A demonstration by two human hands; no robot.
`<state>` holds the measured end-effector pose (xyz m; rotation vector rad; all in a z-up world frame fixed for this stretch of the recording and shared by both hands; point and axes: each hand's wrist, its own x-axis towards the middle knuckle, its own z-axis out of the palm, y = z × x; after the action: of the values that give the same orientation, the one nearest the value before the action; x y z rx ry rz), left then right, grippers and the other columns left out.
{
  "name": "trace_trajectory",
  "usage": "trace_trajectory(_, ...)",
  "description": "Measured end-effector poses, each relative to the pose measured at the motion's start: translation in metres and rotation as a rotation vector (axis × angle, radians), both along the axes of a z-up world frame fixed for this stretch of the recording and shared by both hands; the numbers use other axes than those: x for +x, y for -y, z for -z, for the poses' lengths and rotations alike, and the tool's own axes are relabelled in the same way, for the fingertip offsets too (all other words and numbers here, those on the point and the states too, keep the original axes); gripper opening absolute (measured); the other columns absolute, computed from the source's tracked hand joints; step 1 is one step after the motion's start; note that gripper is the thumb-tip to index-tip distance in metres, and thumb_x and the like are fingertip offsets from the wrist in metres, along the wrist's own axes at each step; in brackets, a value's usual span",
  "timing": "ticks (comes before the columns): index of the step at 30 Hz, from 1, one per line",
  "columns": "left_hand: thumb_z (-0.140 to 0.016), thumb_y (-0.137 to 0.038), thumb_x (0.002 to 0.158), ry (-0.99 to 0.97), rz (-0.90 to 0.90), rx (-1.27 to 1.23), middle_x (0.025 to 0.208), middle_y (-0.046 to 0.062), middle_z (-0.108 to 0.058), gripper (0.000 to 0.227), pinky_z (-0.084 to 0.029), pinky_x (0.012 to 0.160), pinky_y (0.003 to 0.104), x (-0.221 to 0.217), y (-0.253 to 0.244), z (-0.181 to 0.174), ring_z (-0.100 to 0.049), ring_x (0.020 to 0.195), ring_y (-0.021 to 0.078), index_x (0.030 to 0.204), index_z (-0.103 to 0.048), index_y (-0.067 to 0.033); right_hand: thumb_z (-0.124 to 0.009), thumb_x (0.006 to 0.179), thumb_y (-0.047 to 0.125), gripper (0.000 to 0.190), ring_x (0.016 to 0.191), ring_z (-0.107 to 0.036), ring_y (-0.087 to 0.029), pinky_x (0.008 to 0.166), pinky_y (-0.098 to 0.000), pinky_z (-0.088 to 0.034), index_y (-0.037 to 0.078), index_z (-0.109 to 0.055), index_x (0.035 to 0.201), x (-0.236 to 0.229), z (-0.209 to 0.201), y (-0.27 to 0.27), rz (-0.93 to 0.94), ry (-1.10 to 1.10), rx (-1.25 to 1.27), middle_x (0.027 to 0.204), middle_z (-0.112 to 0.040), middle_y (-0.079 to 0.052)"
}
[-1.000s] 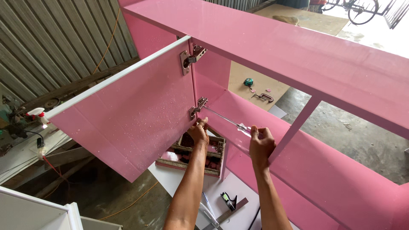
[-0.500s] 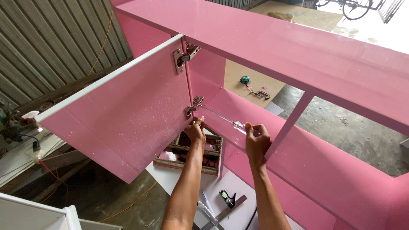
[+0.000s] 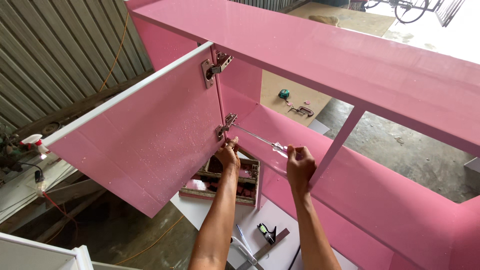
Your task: The person uses a screwdriver to tighten screws on the hinges of a pink cabinet door. They repeatedly open and close the door to test the alignment and movement of the hinges during the process.
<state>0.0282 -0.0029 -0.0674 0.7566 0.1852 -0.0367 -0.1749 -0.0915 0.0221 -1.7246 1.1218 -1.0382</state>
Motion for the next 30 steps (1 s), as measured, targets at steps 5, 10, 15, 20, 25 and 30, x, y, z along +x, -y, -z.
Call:
trace_trajectory(5,-0.082,0.013,0.066,0.000,0.006,-0.012,0.100,0.000,-0.057,0.057,-0.066,0.072,0.035,0.009,0.004,0.017,-0.060,0.090,0.0178,0.110,-0.069,-0.0196,-0.078,0.086,0.005,0.035,0.097,-0.070,-0.040,0.075,-0.0421,-0.065,0.008,-0.066,0.119,-0.010,-0.002,-0.015,-0.149,0.230,-0.141,0.110,-0.065,-0.018)
trace_trajectory(10,-0.083,0.010,0.066,0.009,-0.007,0.023,0.099,-0.001,-0.056,0.054,-0.064,0.073,0.033,0.009,0.005,0.024,-0.059,0.091,0.0171,0.109,-0.069,-0.0205,-0.077,0.093,0.013,0.012,0.087,-0.072,-0.034,0.069,-0.0414,-0.058,0.011,-0.070,0.103,-0.009,0.005,-0.008,-0.112,0.098,-0.267,0.093,-0.067,-0.013)
trace_trajectory(15,-0.082,0.012,0.067,0.005,-0.012,-0.007,0.100,0.001,-0.056,0.054,-0.066,0.071,0.033,0.004,0.004,0.016,-0.060,0.091,0.0179,0.109,-0.069,-0.0199,-0.075,0.093,0.033,0.012,0.082,-0.074,-0.028,0.071,-0.0391,-0.059,0.021,-0.076,0.091,-0.002,0.003,-0.003,0.020,0.003,-0.002,0.079,-0.075,-0.005)
trace_trajectory(20,-0.083,0.012,0.065,0.017,-0.003,-0.011,0.100,0.001,-0.055,0.057,-0.067,0.069,0.034,0.013,0.008,0.024,-0.060,0.090,0.0182,0.110,-0.069,-0.0200,-0.077,0.087,0.012,0.026,0.093,-0.073,-0.037,0.074,-0.0421,-0.063,0.013,-0.070,0.112,-0.008,-0.006,-0.017,-0.094,0.168,-0.147,0.097,-0.073,-0.017)
trace_trajectory(25,-0.083,0.012,0.066,0.001,-0.009,-0.005,0.099,0.000,-0.056,0.055,-0.067,0.069,0.032,0.007,0.005,0.014,-0.060,0.088,0.0156,0.110,-0.069,-0.0193,-0.077,0.089,0.018,0.011,0.091,-0.071,-0.034,0.079,-0.0456,-0.058,0.017,-0.074,0.100,-0.006,0.003,-0.009,-0.053,0.055,-0.274,0.092,-0.069,-0.010)
trace_trajectory(30,-0.082,0.012,0.069,-0.017,0.008,-0.005,0.098,0.000,-0.057,0.054,-0.067,0.072,0.034,-0.004,-0.003,-0.004,-0.065,0.089,0.0187,0.110,-0.068,-0.0202,-0.070,0.096,0.033,0.020,0.073,-0.069,-0.030,0.070,-0.0416,-0.053,0.016,-0.078,0.087,-0.004,-0.005,-0.008,-0.012,0.003,-0.038,0.073,-0.070,-0.009)
